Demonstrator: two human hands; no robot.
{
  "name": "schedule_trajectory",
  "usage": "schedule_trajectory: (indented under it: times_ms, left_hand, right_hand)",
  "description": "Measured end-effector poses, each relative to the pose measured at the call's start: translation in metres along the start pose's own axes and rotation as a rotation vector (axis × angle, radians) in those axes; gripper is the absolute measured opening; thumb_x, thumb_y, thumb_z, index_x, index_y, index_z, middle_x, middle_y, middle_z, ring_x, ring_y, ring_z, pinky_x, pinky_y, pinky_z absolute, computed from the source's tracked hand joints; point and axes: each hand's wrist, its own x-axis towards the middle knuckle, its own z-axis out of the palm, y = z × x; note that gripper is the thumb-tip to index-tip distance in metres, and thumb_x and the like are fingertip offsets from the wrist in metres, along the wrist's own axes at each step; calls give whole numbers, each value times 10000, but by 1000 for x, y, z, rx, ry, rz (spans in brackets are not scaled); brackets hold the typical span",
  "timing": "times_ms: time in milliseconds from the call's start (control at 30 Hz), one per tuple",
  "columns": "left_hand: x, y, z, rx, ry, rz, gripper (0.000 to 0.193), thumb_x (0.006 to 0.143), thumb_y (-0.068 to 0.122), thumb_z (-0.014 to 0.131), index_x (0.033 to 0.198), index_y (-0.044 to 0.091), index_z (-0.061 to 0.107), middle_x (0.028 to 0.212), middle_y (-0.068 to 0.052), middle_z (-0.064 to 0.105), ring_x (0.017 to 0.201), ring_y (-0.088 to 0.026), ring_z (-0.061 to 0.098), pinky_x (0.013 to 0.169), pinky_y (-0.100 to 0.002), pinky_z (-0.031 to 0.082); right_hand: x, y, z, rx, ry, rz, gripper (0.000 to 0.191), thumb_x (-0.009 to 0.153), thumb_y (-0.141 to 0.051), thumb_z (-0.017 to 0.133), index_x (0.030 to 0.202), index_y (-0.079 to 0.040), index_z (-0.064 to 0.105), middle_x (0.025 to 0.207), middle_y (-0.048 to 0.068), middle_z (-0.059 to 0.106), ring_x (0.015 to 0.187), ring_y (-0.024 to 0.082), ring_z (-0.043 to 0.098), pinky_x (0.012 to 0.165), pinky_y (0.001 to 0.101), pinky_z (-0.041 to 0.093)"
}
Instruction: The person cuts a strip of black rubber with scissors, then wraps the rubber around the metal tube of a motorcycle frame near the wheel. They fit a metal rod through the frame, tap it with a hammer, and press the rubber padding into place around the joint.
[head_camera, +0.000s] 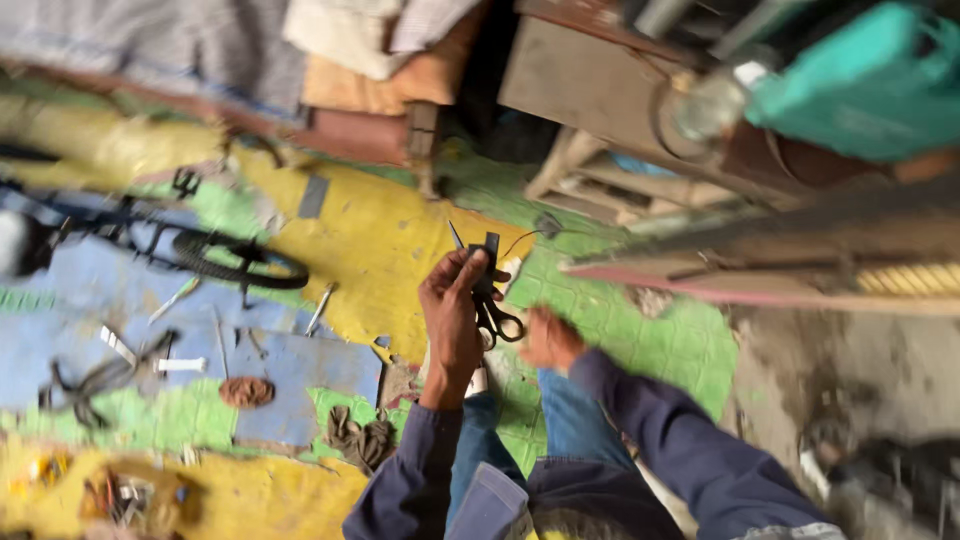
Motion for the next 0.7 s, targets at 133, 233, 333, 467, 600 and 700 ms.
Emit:
schedule_trajectory:
  times_ms: [133,233,333,467,600,700]
  left_hand:
    - [-4,-18,37,99,-123,-10,151,939,147,709,962,-2,706,806,-60,717,690,-144,713,561,-261,509]
    - [-20,-44,66,222,-284,-55,163,947,156,716,956,-8,718,804,-70,733,690,-131,699,575,-252,499]
    - [-41,-72,96,336,-441,-109,181,945,167,719,964,-13,726,816,-59,738,707,-124,708,575,-248,491]
    - [-72,-112,142,509,-649,-144,221,963,193,712,1053,-5,753,808,-69,752,704,-108,685,586,-242,495]
    - [-98,-156,191,617,-775,-159,236,960,197,700,1069,-6,748,828,-67,758,708,-109,708,580,-246,510]
    - [-108,-201,237,667,-862,-147,230,954,197,700,1059,-2,750,851,-57,764,722,-109,718,584,-249,521]
  right_hand:
    - [-82,24,8,74,-430,400,641,685,-420,795,1157,-3,670,1249,276,627,1122,381,641,914,463,561]
    - [-131,69,-10,46,-530,780,394,639,-394,776,865,-71,790,866,186,764,834,291,797,766,384,646]
    - [-193,115,-32,97,-343,1085,635,750,-676,755,1004,-96,797,1014,206,726,1002,347,732,874,432,591]
    - [-270,177,-62,11,-232,1274,553,715,-540,760,1076,-123,798,1140,177,739,1106,332,714,962,437,566]
    - [-331,243,-87,-81,-267,1426,637,706,-480,796,1231,-125,735,1324,210,667,1245,361,644,1019,478,540]
    - [-386,299,-112,-8,-192,1520,768,670,-455,826,1343,-122,668,1409,238,606,1296,380,611,1031,490,540]
